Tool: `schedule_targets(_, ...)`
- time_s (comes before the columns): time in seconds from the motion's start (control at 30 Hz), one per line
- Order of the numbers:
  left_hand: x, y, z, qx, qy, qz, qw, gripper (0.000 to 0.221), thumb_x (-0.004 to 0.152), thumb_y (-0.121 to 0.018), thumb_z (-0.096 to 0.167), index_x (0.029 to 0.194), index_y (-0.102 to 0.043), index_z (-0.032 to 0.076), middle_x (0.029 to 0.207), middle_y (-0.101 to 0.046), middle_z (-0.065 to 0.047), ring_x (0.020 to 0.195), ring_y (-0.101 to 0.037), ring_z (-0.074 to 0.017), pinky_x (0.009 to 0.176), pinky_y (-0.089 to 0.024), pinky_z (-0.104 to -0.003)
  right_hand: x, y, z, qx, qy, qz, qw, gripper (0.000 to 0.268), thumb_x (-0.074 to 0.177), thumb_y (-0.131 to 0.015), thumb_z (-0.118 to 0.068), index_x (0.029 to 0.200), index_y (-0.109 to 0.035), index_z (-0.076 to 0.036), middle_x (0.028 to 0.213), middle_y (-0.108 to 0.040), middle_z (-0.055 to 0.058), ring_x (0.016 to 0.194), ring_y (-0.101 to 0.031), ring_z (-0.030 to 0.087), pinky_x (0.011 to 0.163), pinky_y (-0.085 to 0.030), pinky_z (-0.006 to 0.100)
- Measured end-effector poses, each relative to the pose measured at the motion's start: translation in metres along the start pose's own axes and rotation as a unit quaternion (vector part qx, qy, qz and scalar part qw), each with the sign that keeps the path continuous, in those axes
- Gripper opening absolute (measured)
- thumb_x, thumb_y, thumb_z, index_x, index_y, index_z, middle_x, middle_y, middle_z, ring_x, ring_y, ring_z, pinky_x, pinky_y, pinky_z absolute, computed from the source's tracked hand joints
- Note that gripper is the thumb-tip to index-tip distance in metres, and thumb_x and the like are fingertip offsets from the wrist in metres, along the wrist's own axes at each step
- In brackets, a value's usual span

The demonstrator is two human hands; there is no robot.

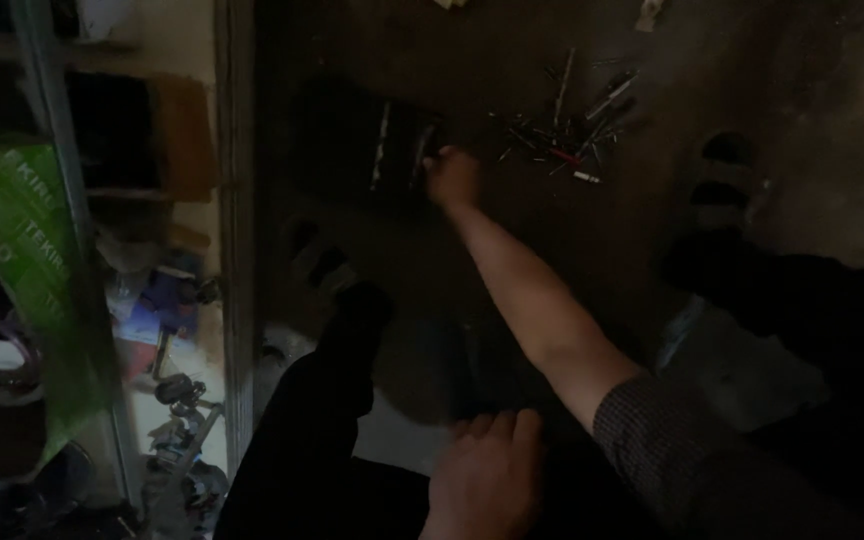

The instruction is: Wiping and cleaning a collection of drill bits using a cloth.

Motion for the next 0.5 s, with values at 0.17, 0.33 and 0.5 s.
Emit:
schedule_targets(0.17, 0.049, 0.099, 0.002, 0.020, -0.017, -0.003, 1.000, 0.017, 0.097, -0.056, 0.016, 0.110, -0.056, 0.004, 0.092, -0.066, -0.020, 0.074, -0.066, -0.0333, 0.057, -0.053, -0.045, 0.000, -0.001, -0.014, -0.036, 0.049, -0.070, 0.996, 0.048, 0.096, -0.071, -0.035, 0.131, -0.066, -0.003, 0.123, -0.070, 0.020, 0.105, -0.070, 0.032, 0.091, -0.057, 0.043)
schedule_targets(0.33, 0.068, 0.182, 0.036, -0.039, -0.003, 0.015, 0.999, 0.021, 0.104, -0.055, 0.023, 0.112, -0.054, 0.003, 0.090, -0.068, -0.020, 0.077, -0.065, -0.0341, 0.064, -0.052, -0.045, -0.016, 0.041, 0.007, 0.021, 0.135, -0.126, 0.983, 0.048, 0.101, -0.061, -0.038, 0.136, -0.065, -0.005, 0.118, -0.075, 0.021, 0.104, -0.073, 0.034, 0.094, -0.058, 0.043)
schedule_targets(0.5, 0.064, 0.209, 0.054, -0.073, -0.048, 0.132, 0.987, 0.035, 0.097, -0.069, 0.022, 0.118, -0.054, -0.002, 0.088, -0.067, -0.024, 0.076, -0.065, -0.0381, 0.064, -0.053, -0.046, -0.016, 0.113, 0.053, -0.058, 0.194, -0.047, 0.978, 0.039, 0.100, -0.064, -0.032, 0.128, -0.069, -0.005, 0.118, -0.072, 0.022, 0.104, -0.069, 0.039, 0.090, -0.055, 0.047)
Point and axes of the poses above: each hand's wrist, its own x-axis towards the middle knuckle, its own y-axis out of the back of the hand, z = x × y, the point moved 8 cm from there along x, towards the middle knuckle
